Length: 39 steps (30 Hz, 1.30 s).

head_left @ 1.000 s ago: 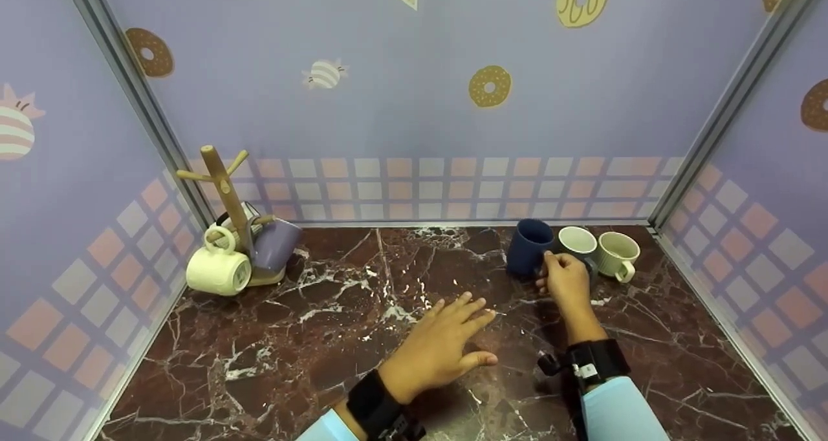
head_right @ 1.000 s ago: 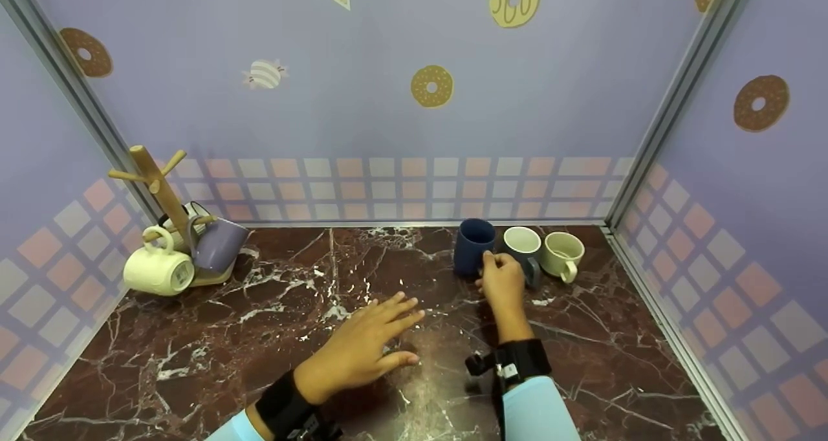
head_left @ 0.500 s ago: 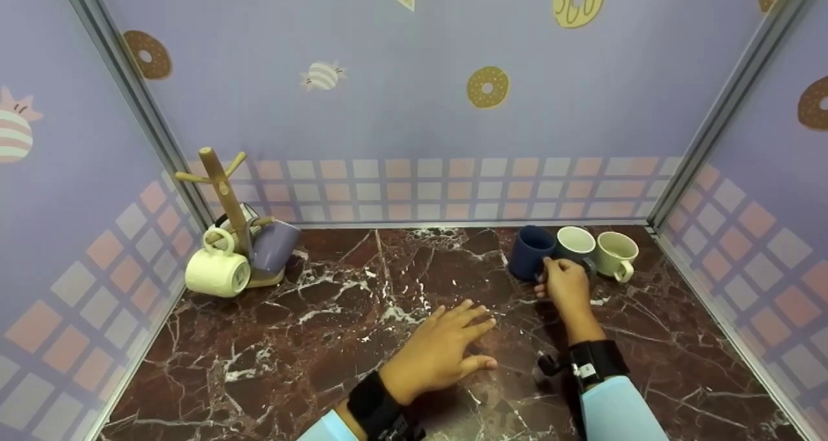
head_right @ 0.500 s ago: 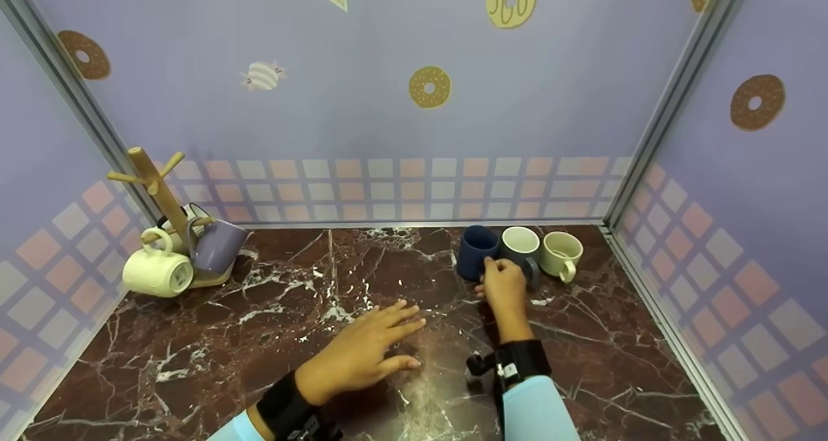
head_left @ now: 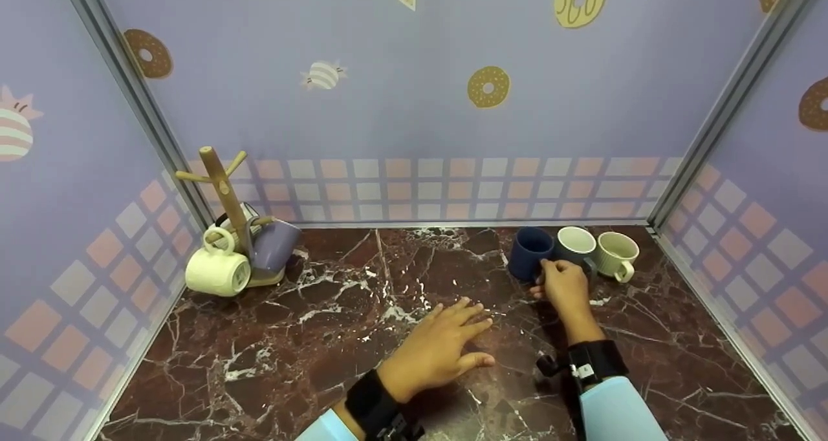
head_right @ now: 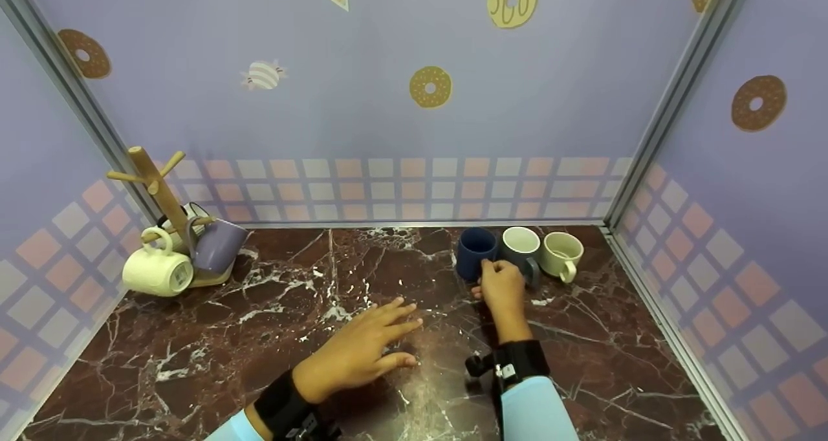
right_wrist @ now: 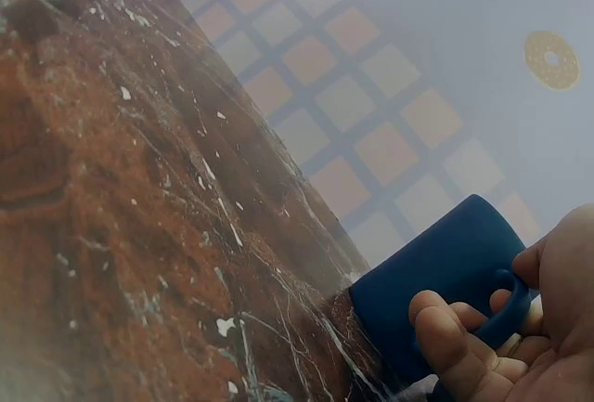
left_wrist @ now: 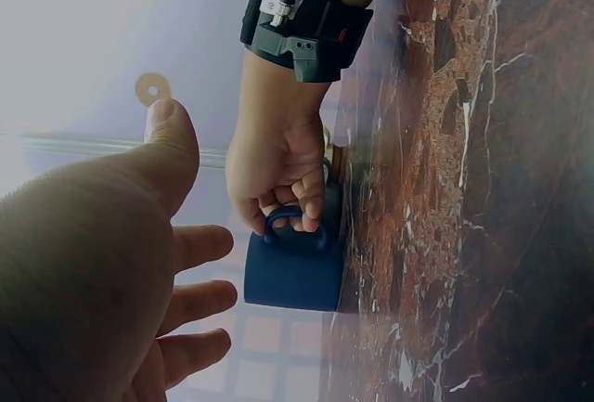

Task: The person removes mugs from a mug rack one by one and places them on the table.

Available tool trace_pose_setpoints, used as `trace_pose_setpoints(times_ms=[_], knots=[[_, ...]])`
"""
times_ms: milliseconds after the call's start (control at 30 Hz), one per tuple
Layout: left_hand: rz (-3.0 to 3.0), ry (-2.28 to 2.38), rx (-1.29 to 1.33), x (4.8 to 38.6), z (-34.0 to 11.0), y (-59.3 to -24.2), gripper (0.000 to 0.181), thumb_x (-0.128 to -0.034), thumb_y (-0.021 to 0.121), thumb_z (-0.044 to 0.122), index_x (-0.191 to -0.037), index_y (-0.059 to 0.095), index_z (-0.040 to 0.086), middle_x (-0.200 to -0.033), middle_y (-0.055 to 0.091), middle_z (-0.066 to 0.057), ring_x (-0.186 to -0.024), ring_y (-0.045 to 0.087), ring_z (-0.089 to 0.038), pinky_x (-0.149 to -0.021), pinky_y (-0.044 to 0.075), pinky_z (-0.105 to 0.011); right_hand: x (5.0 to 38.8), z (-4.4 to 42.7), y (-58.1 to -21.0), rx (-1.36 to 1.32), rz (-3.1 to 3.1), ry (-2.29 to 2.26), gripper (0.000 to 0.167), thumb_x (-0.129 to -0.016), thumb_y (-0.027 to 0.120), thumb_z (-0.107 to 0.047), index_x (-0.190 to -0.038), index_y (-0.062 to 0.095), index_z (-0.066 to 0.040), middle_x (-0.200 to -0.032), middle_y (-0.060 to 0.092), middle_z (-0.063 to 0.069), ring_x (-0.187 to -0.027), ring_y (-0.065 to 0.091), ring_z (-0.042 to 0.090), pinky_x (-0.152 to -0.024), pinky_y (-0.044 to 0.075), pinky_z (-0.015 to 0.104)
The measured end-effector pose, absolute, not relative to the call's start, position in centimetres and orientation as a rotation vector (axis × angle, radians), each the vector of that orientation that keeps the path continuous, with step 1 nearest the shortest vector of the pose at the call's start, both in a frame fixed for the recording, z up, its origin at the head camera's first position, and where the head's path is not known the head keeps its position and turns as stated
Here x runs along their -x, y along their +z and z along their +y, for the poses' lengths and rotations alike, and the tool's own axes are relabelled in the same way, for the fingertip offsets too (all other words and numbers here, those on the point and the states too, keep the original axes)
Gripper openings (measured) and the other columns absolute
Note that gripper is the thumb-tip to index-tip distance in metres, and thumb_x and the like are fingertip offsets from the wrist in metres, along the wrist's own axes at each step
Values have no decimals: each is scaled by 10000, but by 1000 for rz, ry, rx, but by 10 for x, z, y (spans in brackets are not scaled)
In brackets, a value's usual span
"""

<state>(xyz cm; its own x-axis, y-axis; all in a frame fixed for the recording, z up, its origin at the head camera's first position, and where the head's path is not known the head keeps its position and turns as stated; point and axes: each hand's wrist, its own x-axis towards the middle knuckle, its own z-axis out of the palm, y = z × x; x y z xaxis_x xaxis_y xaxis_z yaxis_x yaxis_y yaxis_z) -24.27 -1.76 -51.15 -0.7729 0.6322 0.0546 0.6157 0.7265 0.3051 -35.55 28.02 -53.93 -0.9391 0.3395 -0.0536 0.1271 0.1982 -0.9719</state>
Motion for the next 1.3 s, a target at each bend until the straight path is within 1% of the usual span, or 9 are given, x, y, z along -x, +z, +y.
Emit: trace_pose_setpoints(times_ms=[200,467,700,800,933,1033,1167,1233,1300], knots=[[2869,483,-1035,242,-18,-511,772,-1072,538,726,-1717,497,304,-1866,327,41,-1764,278,-257,-1426,273,-607,355,283,-539,452,-2299,1824,385,-1149,597,-241,-998,673,104,-738,750,92,-534,756,109,-543,663,268],[2849,499,-1006,240,-19,-512,749,-1076,571,700,-1704,518,296,-1875,294,61,-1770,258,-253,-1429,254,-616,356,285,-540,446,-2296,1835,406,-1153,591,-256,-1065,672,132,-746,763,82,-558,775,112,-568,675,272],[2848,490,-995,240,-18,-512,737,-1075,569,693,-1691,537,290,-1872,308,50,-1764,277,-265,-1429,261,-610,357,287,-539,465,-2294,1857,366,-1154,594,-256,-1010,662,73,-730,746,49,-566,780,124,-564,678,289],[2840,489,-1001,241,-18,-512,734,-1080,568,686,-1686,547,272,-1872,314,34,-1762,281,-277,-1432,253,-608,356,290,-537,470,-2325,1848,354,-1149,606,-260,-1049,677,72,-776,776,62,-582,783,125,-555,674,295],[2850,488,-1003,243,-21,-510,743,-1086,553,692,-1680,559,246,-1870,326,4,-1761,287,-290,-1436,242,-604,352,295,-529,428,-2426,1694,364,-1129,637,-278,-1160,716,76,-920,828,165,-619,800,166,-550,668,306],[2868,474,-999,245,-24,-507,743,-1088,542,696,-1678,560,245,-1868,331,-6,-1755,301,-294,-1435,251,-595,348,298,-520,389,-2520,1425,390,-1110,646,-307,-1201,756,56,-1043,836,237,-728,840,265,-649,670,325],[2886,481,-996,247,-30,-503,730,-1089,529,696,-1672,566,260,-1862,348,-8,-1747,323,-299,-1427,278,-591,341,298,-506,382,-2565,1065,386,-1083,636,-343,-1199,793,-9,-1150,827,247,-1019,817,437,-884,638,514],[2886,506,-984,249,-34,-501,723,-1093,505,702,-1670,568,270,-1862,348,-3,-1745,327,-298,-1426,284,-587,338,294,-499,366,-2532,975,364,-1075,649,-339,-1191,797,-28,-1165,821,252,-1090,768,501,-948,599,618],[2881,542,-968,251,-38,-498,723,-1101,479,703,-1670,568,265,-1865,338,1,-1747,323,-295,-1433,269,-579,335,288,-493,324,-2484,964,329,-1071,670,-314,-1182,797,-32,-1161,821,259,-1110,762,527,-970,590,660]])
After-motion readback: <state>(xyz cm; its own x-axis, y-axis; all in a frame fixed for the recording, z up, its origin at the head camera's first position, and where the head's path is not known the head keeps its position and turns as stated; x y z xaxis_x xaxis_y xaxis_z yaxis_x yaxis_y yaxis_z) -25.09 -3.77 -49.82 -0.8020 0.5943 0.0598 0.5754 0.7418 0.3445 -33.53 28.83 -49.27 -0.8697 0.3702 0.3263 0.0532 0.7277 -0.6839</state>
